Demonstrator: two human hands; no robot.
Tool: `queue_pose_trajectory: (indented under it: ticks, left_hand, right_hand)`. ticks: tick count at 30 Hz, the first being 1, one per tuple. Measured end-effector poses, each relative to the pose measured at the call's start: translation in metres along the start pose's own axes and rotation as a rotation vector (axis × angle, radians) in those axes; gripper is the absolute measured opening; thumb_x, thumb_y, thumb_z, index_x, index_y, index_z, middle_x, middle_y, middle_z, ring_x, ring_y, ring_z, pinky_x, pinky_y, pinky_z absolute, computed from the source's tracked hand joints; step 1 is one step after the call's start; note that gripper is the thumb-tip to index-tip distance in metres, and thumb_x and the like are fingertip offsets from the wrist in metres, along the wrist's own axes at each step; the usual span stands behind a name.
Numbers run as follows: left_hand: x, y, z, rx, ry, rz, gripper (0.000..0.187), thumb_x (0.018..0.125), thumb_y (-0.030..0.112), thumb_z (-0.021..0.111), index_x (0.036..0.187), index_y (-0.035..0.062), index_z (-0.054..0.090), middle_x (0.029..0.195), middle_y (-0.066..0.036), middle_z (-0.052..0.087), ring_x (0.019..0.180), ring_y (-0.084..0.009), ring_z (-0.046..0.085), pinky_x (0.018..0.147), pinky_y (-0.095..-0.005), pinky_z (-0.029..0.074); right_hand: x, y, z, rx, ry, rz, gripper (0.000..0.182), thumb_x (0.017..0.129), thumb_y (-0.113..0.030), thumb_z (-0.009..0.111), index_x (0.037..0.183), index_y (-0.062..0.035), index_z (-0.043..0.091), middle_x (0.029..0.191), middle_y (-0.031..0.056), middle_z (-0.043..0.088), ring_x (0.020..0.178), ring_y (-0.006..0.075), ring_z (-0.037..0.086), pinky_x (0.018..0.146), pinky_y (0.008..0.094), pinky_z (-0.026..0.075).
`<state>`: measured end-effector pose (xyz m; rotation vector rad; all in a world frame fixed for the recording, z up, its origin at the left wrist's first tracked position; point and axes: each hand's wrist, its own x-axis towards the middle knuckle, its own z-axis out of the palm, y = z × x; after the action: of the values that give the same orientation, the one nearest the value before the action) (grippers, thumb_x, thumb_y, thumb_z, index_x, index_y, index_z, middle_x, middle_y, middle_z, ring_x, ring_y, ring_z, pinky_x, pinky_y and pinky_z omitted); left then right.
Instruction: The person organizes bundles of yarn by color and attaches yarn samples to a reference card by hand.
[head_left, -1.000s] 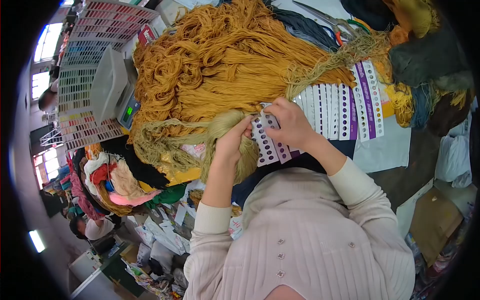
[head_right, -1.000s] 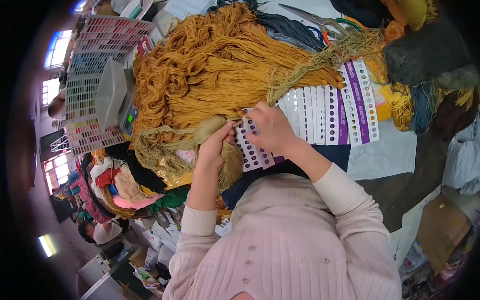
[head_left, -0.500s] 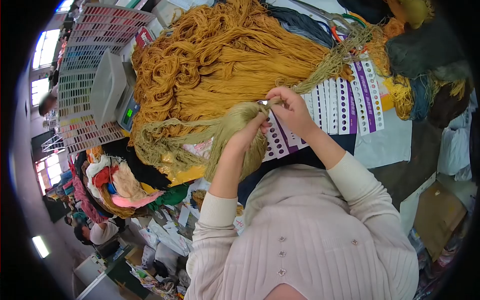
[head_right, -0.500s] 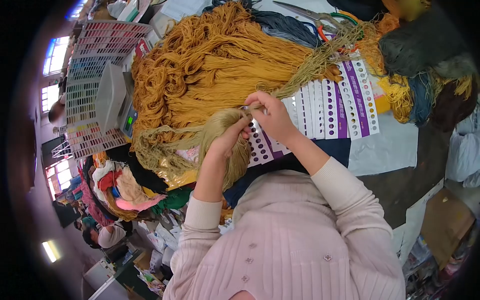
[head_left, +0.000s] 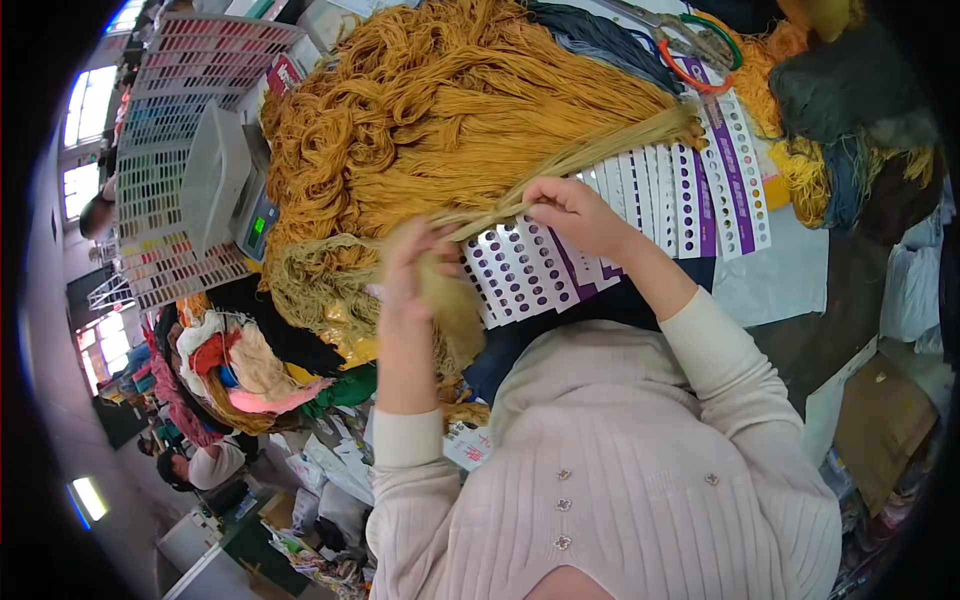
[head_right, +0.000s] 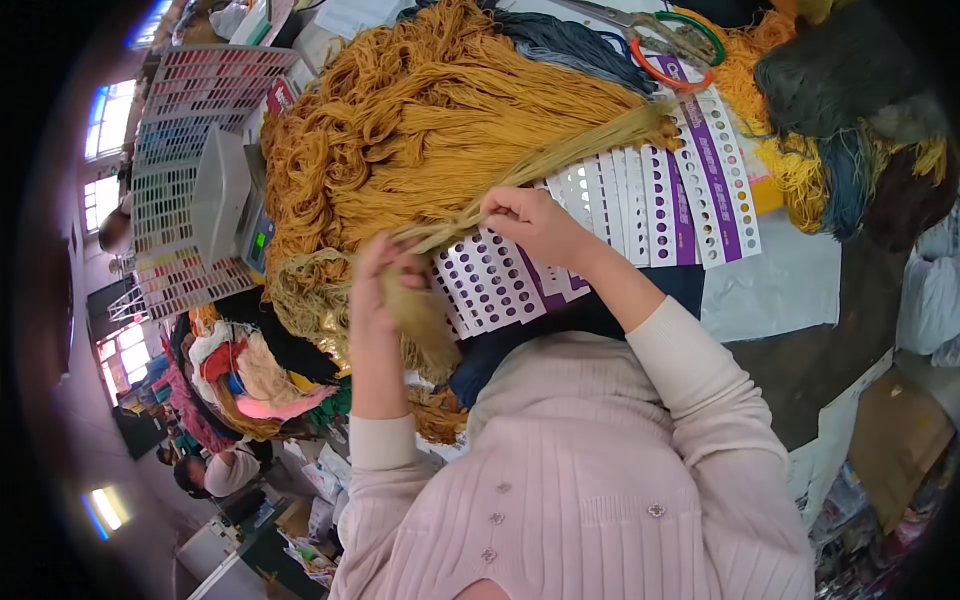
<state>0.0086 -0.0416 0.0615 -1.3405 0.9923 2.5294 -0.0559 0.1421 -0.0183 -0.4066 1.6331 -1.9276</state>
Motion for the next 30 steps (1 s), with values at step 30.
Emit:
queue_pose_trajectory:
  ticks: [30]
  left_hand:
    - [-0.04,0.1,-0.121,0.317,-0.074,0.201,0.016,0.076,0.012,0.054,0.088,0.0019,0.054,0.055,0.004,0.045,0.047,-0.0032,0.042,0.042,-0.0155,0.034]
  right_hand:
    - [-0.005,0.005,0.02,-0.843,0.184,-0.32,0.036,0.058,-0.017,0.06,0.092,-0.0084,0.052,0.081,0.0057,0.05,0.081,0.0217,0.046,0.071,0.0349,0.03]
